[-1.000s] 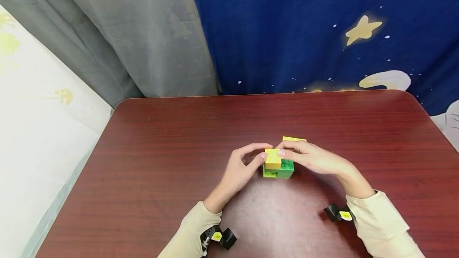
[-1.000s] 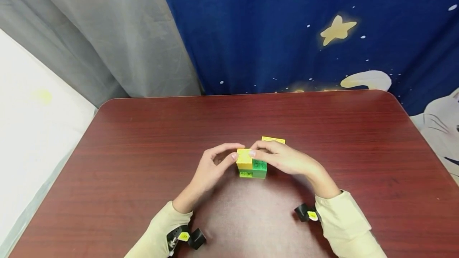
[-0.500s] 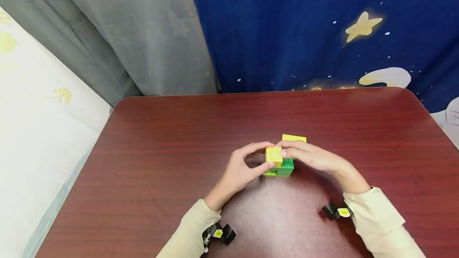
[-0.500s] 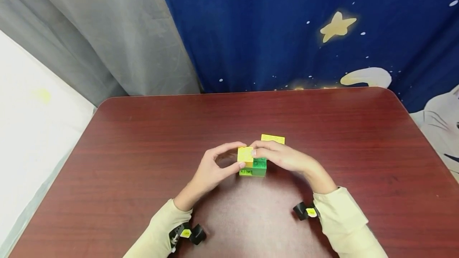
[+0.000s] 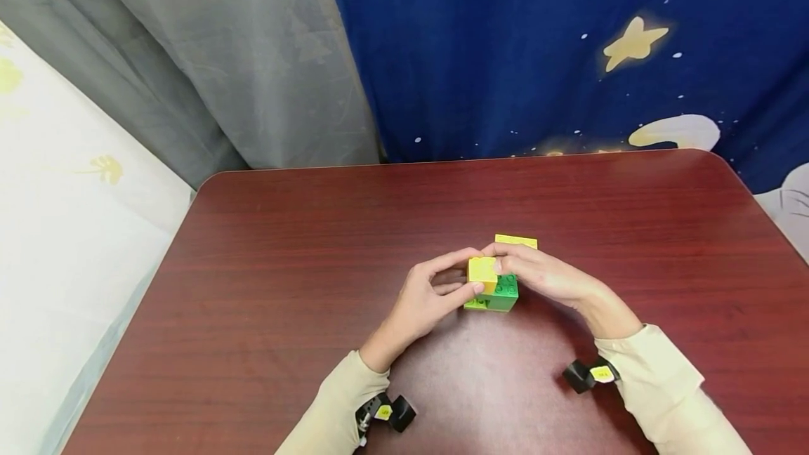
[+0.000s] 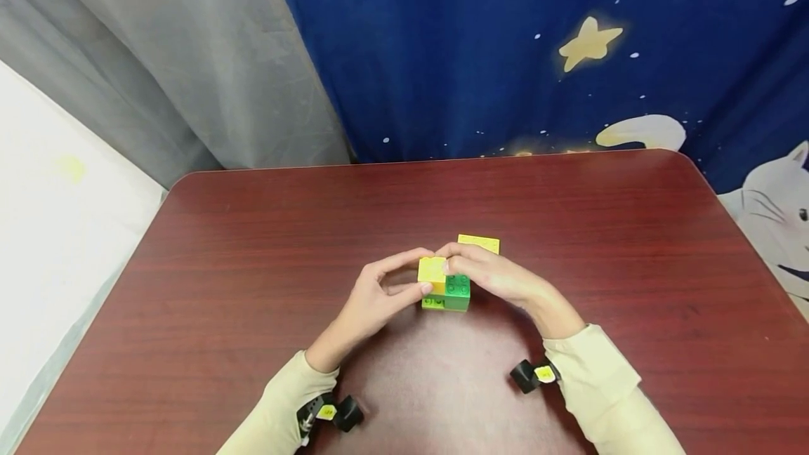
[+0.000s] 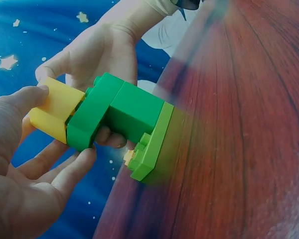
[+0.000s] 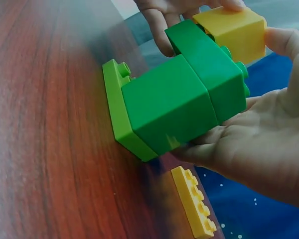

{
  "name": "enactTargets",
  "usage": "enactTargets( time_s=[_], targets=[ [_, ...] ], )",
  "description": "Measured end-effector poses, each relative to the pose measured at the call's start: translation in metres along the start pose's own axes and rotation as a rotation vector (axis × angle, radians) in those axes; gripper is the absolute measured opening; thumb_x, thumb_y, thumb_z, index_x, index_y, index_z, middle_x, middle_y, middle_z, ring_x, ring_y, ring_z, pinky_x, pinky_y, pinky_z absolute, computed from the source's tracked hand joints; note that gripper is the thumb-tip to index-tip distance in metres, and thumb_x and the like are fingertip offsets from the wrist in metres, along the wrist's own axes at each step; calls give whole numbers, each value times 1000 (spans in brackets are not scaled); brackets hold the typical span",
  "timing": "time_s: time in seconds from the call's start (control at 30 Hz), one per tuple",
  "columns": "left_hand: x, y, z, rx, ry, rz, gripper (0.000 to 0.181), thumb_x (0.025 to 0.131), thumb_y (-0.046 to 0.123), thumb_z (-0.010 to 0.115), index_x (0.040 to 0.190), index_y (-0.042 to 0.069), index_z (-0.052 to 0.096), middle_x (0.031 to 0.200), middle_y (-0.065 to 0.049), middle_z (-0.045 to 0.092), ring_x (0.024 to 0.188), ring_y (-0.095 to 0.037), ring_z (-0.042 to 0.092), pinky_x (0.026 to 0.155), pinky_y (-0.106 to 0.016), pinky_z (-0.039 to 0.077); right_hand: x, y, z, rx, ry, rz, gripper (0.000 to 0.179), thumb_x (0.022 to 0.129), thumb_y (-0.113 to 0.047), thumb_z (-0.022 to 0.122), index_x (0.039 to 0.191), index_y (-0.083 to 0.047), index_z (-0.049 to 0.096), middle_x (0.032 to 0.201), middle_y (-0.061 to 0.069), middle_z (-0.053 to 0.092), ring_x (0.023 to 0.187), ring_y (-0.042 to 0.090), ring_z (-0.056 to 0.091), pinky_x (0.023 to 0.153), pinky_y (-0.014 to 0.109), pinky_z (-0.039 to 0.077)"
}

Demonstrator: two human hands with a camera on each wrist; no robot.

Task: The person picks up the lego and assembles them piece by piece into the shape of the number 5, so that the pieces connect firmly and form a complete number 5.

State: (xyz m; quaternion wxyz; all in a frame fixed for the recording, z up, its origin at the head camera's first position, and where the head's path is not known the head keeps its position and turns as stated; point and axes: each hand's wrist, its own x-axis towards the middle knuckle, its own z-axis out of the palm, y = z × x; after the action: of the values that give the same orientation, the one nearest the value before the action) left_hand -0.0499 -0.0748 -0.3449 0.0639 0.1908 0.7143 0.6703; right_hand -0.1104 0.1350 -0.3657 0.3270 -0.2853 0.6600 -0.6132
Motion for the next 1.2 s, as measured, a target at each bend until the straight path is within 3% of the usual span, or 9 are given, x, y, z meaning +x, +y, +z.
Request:
enactTargets(
  time_s=[0.27, 0.5, 0.63, 0.8, 1.03, 1.2],
  targets=[
    [0, 1, 0, -22, 8, -26, 39, 80, -5, 68, 118, -5, 60, 116, -17, 60, 103, -29, 59, 84, -42, 48, 2, 2, -2, 39, -27, -23, 39, 87, -6, 45, 118, 18, 44, 99, 11, 60, 87, 13, 58, 78, 24, 46],
    [-1, 4, 0, -9, 5, -43, 41, 80, -5, 69, 120, -7, 58, 119, -19, 58, 103, -30, 59, 84, -44, 47, -2, 2, -4, 58, -32, -21, 34, 89, -8, 46, 120, 6, 41, 100, 13, 61, 90, 19, 58, 81, 28, 44],
    [-2, 4, -1, -15, 1, -37, 41, 79, -6, 68, 119, -7, 58, 117, -20, 59, 100, -33, 60, 84, -44, 48, -4, 1, -5, 2, -19, -2, 31, 94, -13, 46, 121, 2, 42, 103, 14, 58, 93, 22, 57, 84, 30, 43],
    [-2, 1, 0, -24, -8, -25, 40, 79, -7, 68, 118, -7, 59, 114, -19, 60, 99, -33, 60, 84, -42, 48, -10, -6, -13, -45, 85, 32, 35, 93, -13, 54, 121, 6, 45, 107, 18, 60, 98, 29, 58, 87, 32, 45],
    [-1, 0, 1, -15, -8, -34, 38, 79, -6, 69, 117, -4, 60, 112, -15, 62, 98, -30, 61, 83, -41, 49, -20, -11, -31, -69, 226, -10, 34, 90, -4, 58, 118, 12, 47, 108, 32, 55, 101, 37, 56, 86, 40, 47],
    [-1, 1, 1, -10, -1, -35, 38, 79, -4, 69, 116, -3, 61, 112, -14, 62, 100, -29, 59, 84, -41, 48, -26, -10, -43, -282, 354, 31, 32, 90, -14, 61, 116, 4, 53, 105, 23, 60, 95, 28, 60, 81, 28, 48]
  ],
)
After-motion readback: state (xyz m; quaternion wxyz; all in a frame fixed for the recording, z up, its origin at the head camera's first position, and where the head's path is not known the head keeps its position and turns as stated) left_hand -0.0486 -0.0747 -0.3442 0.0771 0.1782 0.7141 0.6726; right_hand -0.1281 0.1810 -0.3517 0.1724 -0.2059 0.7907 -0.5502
